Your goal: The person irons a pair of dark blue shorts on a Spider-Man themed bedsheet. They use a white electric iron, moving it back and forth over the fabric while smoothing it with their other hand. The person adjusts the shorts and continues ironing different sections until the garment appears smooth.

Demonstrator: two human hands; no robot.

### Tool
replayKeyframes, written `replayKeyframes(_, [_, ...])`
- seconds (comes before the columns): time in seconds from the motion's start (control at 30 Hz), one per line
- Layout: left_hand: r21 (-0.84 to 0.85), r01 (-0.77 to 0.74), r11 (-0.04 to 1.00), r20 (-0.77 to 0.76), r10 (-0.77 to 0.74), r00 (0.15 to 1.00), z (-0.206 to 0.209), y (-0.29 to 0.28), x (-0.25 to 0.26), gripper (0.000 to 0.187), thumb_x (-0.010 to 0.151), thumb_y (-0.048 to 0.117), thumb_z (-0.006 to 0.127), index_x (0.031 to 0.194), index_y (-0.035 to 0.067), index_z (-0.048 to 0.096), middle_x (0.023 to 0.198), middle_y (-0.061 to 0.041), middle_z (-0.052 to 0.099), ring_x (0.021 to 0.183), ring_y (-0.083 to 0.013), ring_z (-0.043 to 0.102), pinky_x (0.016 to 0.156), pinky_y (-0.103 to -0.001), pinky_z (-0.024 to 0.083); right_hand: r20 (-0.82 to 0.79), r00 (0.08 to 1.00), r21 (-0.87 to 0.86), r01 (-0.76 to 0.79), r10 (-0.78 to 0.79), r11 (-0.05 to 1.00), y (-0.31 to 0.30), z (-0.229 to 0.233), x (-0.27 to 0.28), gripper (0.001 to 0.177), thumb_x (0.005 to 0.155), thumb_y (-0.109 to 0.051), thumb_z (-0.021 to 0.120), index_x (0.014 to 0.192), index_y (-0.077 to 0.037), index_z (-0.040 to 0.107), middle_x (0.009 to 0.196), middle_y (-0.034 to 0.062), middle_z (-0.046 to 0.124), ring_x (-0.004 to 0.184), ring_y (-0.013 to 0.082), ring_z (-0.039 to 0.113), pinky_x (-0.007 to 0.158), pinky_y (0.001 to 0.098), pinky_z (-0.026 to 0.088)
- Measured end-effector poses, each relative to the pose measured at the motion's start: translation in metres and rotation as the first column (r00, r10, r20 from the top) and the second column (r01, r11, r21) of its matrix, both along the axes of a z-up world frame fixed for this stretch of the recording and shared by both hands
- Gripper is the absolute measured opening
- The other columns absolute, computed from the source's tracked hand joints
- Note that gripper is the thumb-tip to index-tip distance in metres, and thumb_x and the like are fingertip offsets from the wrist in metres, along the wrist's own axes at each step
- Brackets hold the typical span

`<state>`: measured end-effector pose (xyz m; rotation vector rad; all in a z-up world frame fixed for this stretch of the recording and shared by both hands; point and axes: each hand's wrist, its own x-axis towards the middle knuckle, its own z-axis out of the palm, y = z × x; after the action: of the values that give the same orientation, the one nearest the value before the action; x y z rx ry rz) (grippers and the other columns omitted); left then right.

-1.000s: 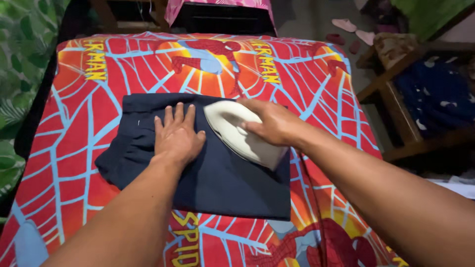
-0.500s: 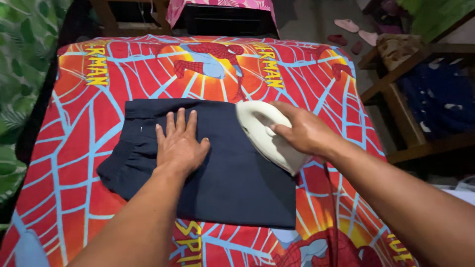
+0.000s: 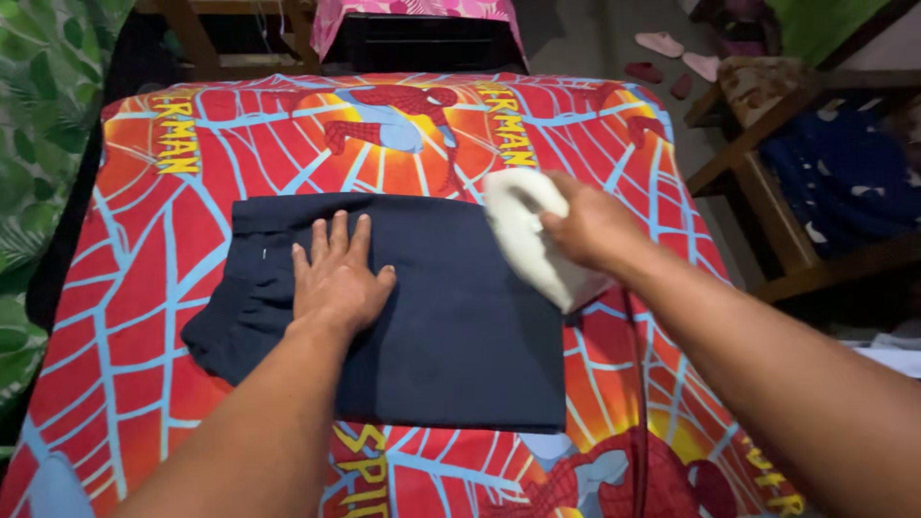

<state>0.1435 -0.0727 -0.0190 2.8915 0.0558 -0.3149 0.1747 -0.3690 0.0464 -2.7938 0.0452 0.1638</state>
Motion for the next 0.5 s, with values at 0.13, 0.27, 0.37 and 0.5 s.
replayKeyframes(0.13, [0.017,-0.018,1.0,0.04,0.018,0.999,0.009,-0.01,0.0,0.084,0.09,0.046,0.062,0.16,0.018,0.025,0.168,-0.012,0.016,0.155,-0.0338,0.01,0.122,-0.057,0.012,-0.087,0.969,0.21,0.243,-0.23,0.947,-0.053,-0.002,0.013,0.048,0.091,-0.025,0.07,0.136,-0.009,0.061,0.113,0.0184,0.072,0.099,0.0331,0.07,0.082,0.0455,0.055])
replayKeyframes(0.27, [0.18,0.037,0.983,0.302,-0.091,0.949,0.019,-0.04,-0.016,0.073,0.081,0.038,0.069,0.146,0.011,0.05,0.155,-0.019,0.038,0.146,-0.0382,0.033,0.114,-0.059,0.032,-0.245,0.854,0.637,0.499,-0.459,0.587,-0.09,-0.015,0.009,0.034,0.097,-0.02,0.068,0.121,0.005,0.069,0.097,0.0164,0.07,0.078,0.025,0.067,0.067,0.0398,0.054])
replayKeyframes(0.37, [-0.205,0.127,0.97,0.311,-0.059,0.949,0.017,-0.104,-0.038,0.05,0.086,0.029,0.066,0.133,0.012,0.066,0.135,-0.019,0.061,0.127,-0.0377,0.056,0.103,-0.054,0.048,-0.093,0.862,0.902,0.286,-0.499,0.325,-0.098,-0.036,-0.007,0.028,0.094,-0.01,0.068,0.118,0.001,0.06,0.093,0.012,0.069,0.074,0.0195,0.066,0.067,0.0358,0.057])
replayKeyframes(0.5, [-0.715,0.096,0.692,0.122,-0.011,0.992,0.019,-0.198,-0.054,0.049,0.09,0.029,0.065,0.134,0.009,0.064,0.116,-0.026,0.068,0.107,-0.0414,0.064,0.093,-0.051,0.052,-0.067,0.861,0.95,0.209,-0.504,0.23,-0.114,-0.046,-0.017,0.042,0.08,0.007,0.07,0.118,-0.002,0.057,0.097,0.0077,0.068,0.08,0.0191,0.068,0.072,0.0345,0.058])
